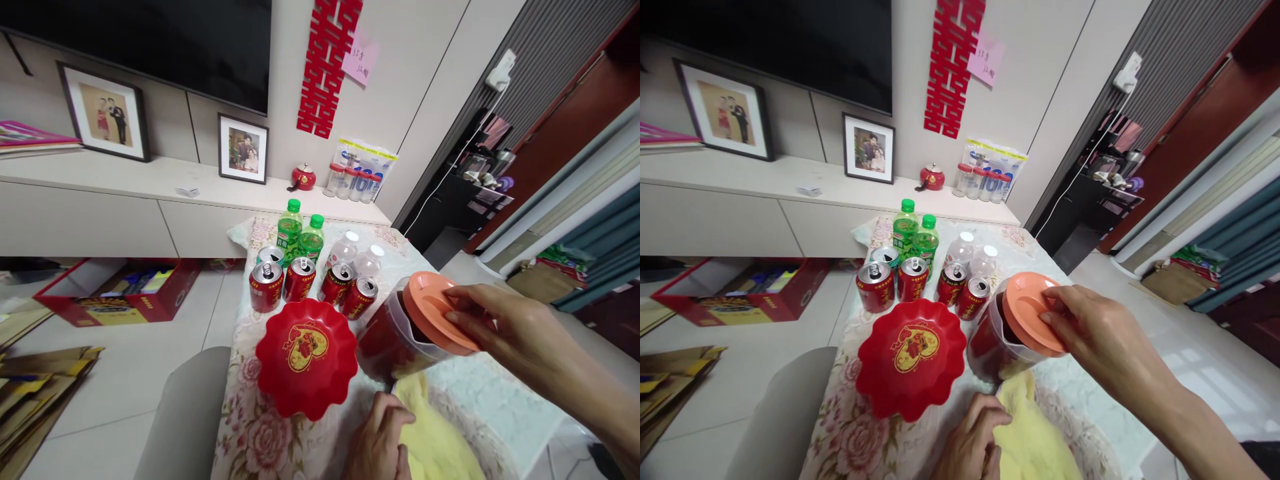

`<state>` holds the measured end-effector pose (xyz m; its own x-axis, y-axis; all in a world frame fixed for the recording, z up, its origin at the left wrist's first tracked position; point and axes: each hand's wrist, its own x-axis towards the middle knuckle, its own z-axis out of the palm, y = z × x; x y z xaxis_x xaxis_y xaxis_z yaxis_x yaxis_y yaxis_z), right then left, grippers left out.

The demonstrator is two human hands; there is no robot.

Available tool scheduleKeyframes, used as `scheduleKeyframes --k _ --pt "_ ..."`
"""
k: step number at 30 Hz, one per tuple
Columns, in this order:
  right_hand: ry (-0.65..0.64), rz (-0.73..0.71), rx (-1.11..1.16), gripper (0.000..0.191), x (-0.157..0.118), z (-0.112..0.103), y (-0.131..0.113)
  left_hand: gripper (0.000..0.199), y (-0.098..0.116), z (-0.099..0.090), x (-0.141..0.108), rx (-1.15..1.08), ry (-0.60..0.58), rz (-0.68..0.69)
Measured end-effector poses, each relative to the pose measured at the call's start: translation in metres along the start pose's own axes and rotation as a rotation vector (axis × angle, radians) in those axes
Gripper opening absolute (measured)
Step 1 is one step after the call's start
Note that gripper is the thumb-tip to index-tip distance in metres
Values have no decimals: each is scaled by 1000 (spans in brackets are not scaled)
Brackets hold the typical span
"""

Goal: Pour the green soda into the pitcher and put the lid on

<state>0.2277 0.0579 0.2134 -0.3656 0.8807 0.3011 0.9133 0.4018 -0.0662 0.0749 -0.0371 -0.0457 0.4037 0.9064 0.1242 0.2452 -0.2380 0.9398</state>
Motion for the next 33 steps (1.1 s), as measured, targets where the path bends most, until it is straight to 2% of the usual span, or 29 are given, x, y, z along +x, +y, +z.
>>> scheduleKeyframes --k 6,15,19,23,28,33 --pt "-71 2 53 36 3 -3 2 69 -7 5 -2 -30 71 52" --pt "-136 -95 89 37 14 -3 12 69 -5 2 -2 20 34 39" --pt "-125 -147 90 35 16 0 14 69 -12 12 -1 1 49 87" --pt "-113 -222 88 32 14 8 18 69 -17 25 0 25 149 62" --pt "-108 -236 83 31 9 19 25 70 -10 10 -1 -29 29 72" --pt "-131 -230 68 30 12 16 26 71 -9 4 -3 -57 18 71"
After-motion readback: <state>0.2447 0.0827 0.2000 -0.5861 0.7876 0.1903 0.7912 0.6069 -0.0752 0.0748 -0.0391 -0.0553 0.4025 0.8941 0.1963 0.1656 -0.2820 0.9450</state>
